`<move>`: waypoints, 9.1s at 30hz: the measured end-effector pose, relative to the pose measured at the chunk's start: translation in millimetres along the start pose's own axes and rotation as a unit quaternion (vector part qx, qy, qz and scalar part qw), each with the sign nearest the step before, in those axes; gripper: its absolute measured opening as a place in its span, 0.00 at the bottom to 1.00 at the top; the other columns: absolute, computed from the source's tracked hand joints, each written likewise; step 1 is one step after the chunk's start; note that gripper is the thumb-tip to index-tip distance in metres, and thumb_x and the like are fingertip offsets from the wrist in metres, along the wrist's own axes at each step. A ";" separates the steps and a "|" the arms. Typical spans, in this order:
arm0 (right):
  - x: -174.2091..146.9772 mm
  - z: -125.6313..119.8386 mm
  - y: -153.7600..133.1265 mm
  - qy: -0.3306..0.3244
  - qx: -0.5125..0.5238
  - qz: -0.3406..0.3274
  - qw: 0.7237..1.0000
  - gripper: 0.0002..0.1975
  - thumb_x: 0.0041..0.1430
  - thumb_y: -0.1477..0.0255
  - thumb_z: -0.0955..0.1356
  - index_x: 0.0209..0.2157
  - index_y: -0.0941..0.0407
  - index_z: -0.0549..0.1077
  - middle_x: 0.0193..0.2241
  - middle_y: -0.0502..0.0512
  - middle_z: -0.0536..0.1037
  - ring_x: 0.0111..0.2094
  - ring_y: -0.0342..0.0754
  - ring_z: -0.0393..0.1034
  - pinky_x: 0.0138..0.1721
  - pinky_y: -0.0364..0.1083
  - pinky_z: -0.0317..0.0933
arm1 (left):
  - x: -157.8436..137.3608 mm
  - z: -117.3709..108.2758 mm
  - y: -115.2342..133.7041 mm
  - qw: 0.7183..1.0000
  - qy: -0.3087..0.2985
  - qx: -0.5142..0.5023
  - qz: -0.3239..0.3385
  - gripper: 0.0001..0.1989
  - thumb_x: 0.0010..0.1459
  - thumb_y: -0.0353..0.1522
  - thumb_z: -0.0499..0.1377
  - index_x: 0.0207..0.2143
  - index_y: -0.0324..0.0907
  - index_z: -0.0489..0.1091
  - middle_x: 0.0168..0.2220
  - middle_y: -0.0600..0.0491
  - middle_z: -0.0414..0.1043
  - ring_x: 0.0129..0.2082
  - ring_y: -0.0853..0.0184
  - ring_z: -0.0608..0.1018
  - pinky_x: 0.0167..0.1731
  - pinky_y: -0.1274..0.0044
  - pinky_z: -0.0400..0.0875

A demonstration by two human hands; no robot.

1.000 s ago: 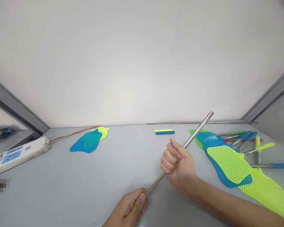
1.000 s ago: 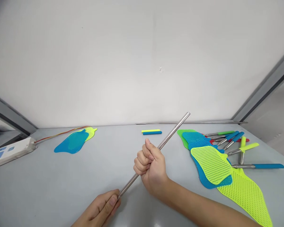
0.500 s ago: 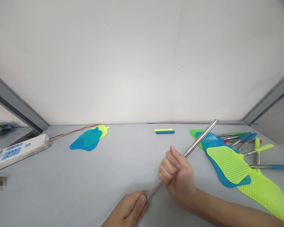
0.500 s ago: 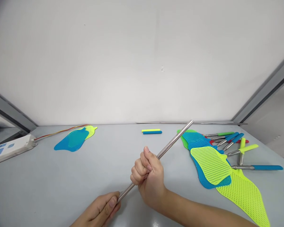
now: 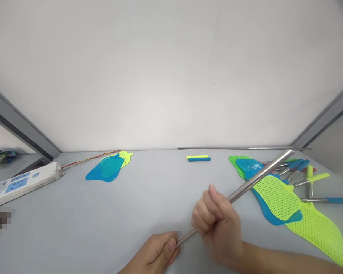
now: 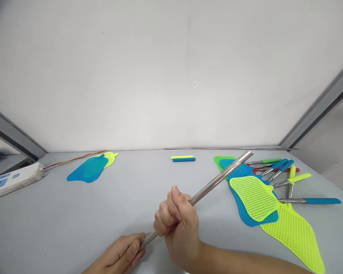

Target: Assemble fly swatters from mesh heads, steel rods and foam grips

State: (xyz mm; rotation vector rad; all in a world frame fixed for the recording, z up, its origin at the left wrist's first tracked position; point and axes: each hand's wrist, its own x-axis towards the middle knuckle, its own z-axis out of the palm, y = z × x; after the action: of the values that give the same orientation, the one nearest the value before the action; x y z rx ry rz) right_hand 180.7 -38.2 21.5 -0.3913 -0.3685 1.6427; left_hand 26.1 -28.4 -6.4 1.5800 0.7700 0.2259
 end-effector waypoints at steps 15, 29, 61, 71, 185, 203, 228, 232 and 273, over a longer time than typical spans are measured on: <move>20.9 17.1 -27.1 -0.041 -0.121 0.079 0.989 0.18 0.53 0.67 0.59 0.14 0.58 0.54 0.12 0.45 0.49 0.14 0.37 0.45 0.18 0.40 0.43 | -0.9 -6.0 -1.3 0.994 0.038 -0.106 -0.016 0.16 0.57 0.44 0.43 0.31 0.41 0.61 0.14 0.63 0.43 0.16 0.75 0.49 0.18 0.80 0.43; 34.2 25.9 -102.1 0.033 -0.129 -0.075 0.988 0.17 0.52 0.70 0.61 0.16 0.56 0.49 0.14 0.44 0.44 0.14 0.37 0.39 0.13 0.39 0.42 | -1.9 -9.0 -2.7 0.991 0.040 -0.123 -0.016 0.18 0.58 0.42 0.41 0.21 0.41 0.53 0.17 0.62 0.44 0.16 0.76 0.49 0.17 0.80 0.43; 48.3 -4.0 -71.3 0.131 -0.074 -0.139 0.979 0.19 0.50 0.70 0.63 0.15 0.56 0.46 0.13 0.42 0.41 0.13 0.36 0.34 0.10 0.39 0.35 | -0.6 -3.5 -6.6 0.989 0.097 -0.096 -0.048 0.20 0.56 0.44 0.42 0.19 0.42 0.45 0.19 0.61 0.41 0.20 0.74 0.47 0.18 0.81 0.44; 41.3 -3.3 -55.5 0.113 -0.055 -0.134 0.983 0.20 0.51 0.69 0.62 0.15 0.57 0.45 0.12 0.42 0.39 0.13 0.36 0.32 0.12 0.39 0.31 | -0.8 -2.7 -10.7 0.992 0.102 -0.062 -0.040 0.19 0.58 0.42 0.40 0.19 0.41 0.49 0.19 0.61 0.43 0.19 0.74 0.49 0.18 0.81 0.44; 14.5 -15.8 -1.9 0.082 -0.037 -0.046 0.995 0.22 0.52 0.66 0.61 0.14 0.57 0.44 0.10 0.42 0.41 0.12 0.36 0.35 0.14 0.40 0.34 | 1.6 3.2 -6.7 0.992 0.097 0.082 0.000 0.19 0.59 0.41 0.37 0.20 0.41 0.50 0.19 0.60 0.47 0.21 0.73 0.53 0.21 0.81 0.49; 23.6 -14.6 -7.7 0.040 -0.058 0.013 0.997 0.21 0.53 0.65 0.60 0.14 0.57 0.46 0.12 0.42 0.43 0.13 0.36 0.36 0.15 0.40 0.36 | 0.0 -0.7 -8.7 0.996 0.067 -0.055 -0.019 0.20 0.57 0.44 0.40 0.20 0.40 0.55 0.16 0.62 0.45 0.16 0.75 0.50 0.16 0.81 0.45; 30.1 -17.3 -7.0 0.031 -0.106 0.061 0.992 0.18 0.53 0.63 0.61 0.15 0.57 0.55 0.14 0.45 0.52 0.16 0.39 0.49 0.21 0.42 0.50 | -4.7 -9.5 3.4 0.996 0.037 -0.073 -0.022 0.14 0.56 0.42 0.46 0.31 0.42 0.61 0.11 0.65 0.42 0.11 0.78 0.46 0.10 0.82 0.39; 31.9 -18.9 -6.8 0.024 -0.159 0.068 0.985 0.18 0.52 0.59 0.60 0.17 0.57 0.58 0.17 0.47 0.57 0.19 0.40 0.55 0.26 0.43 0.53 | -5.2 -10.4 1.7 0.996 0.020 -0.088 -0.014 0.12 0.57 0.41 0.46 0.30 0.42 0.58 0.11 0.66 0.44 0.10 0.79 0.47 0.10 0.83 0.41; 37.5 -45.5 11.0 -0.095 -0.158 0.216 0.959 0.11 0.51 0.65 0.63 0.32 0.59 0.67 0.24 0.51 0.65 0.27 0.44 0.63 0.37 0.50 0.55 | 3.2 -18.8 0.1 0.987 0.098 -0.110 -0.058 0.17 0.53 0.45 0.47 0.24 0.41 0.59 0.12 0.64 0.43 0.11 0.77 0.49 0.10 0.83 0.43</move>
State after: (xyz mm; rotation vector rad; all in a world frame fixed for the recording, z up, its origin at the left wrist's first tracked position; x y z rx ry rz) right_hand 188.2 -1.6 -25.4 -0.5862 -0.7362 2.0619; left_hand 18.0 -11.3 -3.9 1.3133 0.9544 0.3729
